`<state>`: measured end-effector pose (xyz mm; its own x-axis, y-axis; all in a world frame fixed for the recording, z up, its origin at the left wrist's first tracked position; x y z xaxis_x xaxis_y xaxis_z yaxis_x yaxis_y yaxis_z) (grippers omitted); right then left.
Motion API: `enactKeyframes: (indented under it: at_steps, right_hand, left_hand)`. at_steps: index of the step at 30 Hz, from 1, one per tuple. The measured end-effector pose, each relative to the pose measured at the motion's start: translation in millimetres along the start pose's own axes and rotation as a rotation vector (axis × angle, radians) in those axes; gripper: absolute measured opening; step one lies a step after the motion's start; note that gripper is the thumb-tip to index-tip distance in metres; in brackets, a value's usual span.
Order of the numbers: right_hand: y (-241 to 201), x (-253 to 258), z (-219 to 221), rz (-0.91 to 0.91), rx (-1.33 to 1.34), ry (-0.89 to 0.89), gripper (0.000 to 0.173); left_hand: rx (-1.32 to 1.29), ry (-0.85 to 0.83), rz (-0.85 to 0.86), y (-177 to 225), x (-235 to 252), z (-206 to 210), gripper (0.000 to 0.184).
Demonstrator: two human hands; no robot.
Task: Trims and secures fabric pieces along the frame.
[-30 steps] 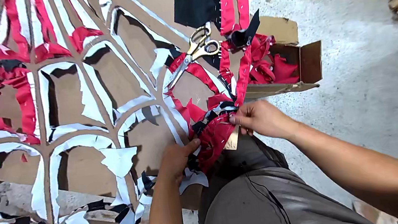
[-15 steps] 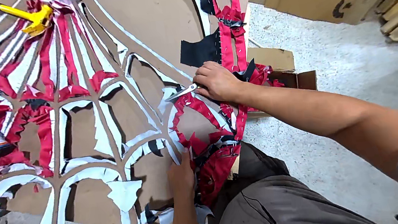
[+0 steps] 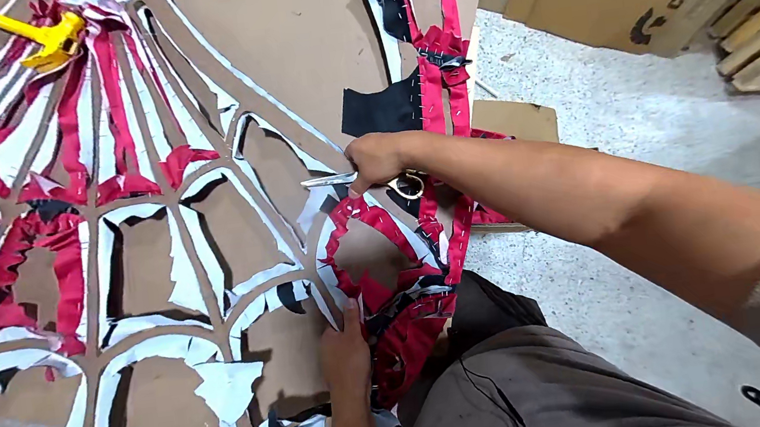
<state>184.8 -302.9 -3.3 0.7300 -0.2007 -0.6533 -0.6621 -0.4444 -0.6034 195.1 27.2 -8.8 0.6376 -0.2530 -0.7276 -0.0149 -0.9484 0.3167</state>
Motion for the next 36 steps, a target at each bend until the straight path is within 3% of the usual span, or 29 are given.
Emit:
enactKeyframes:
  at_steps: [13, 17, 19, 21, 24, 27, 29, 36]
  right_hand:
    - [-1, -13, 10, 0.008, -0.035, 0.041, 0.049]
    - [-2, -16, 14, 0.022, -0.028, 0.079, 0.05]
    - [-4, -26, 23, 0.031, -0.02, 0.17, 0.051]
    - [-10, -43, 38, -0.023, -0.087, 0.371, 0.053]
    - [-21, -80, 81, -0.323, -0.187, 0.562, 0.057]
    - [-27, -114, 158, -0.595, -0.147, 0.388, 0.049]
    - [-21, -125, 194, -0.563, -0.156, 0.259, 0.063]
    - [-19, -122, 206, -0.442, -0.168, 0.142, 0.104]
  left_hand:
    - [-0.109, -0.026, 0.061, -9, 7, -1, 0.047]
    - [-0.063, -0.035, 0.089, -15, 9, -2, 0.056]
    - [-0.07, -0.147, 0.104, -24, 6, -11, 0.055]
    - [-0.135, -0.315, 0.126, -40, -1, -23, 0.044]
    - [-0.201, -0.393, 0.087, -48, -12, -30, 0.031]
    - [-0.245, -0.401, 0.063, -48, -15, -31, 0.029]
    - [-0.263, -0.424, 0.078, -44, -17, -36, 0.028]
    - [-0.305, -0.432, 0.073, -41, -19, -38, 0.026]
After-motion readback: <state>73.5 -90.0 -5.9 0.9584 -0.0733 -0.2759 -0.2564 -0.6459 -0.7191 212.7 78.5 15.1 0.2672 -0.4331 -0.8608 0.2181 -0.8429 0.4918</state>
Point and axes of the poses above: each hand's wrist, its own x-axis towards the middle knuckle, its own z-axis out of the palm, y = z × x, the point moved 1 cm from there along x, towards the middle knuckle, and after that the axes turned 14 degrees about x, right-handed, at the moved point
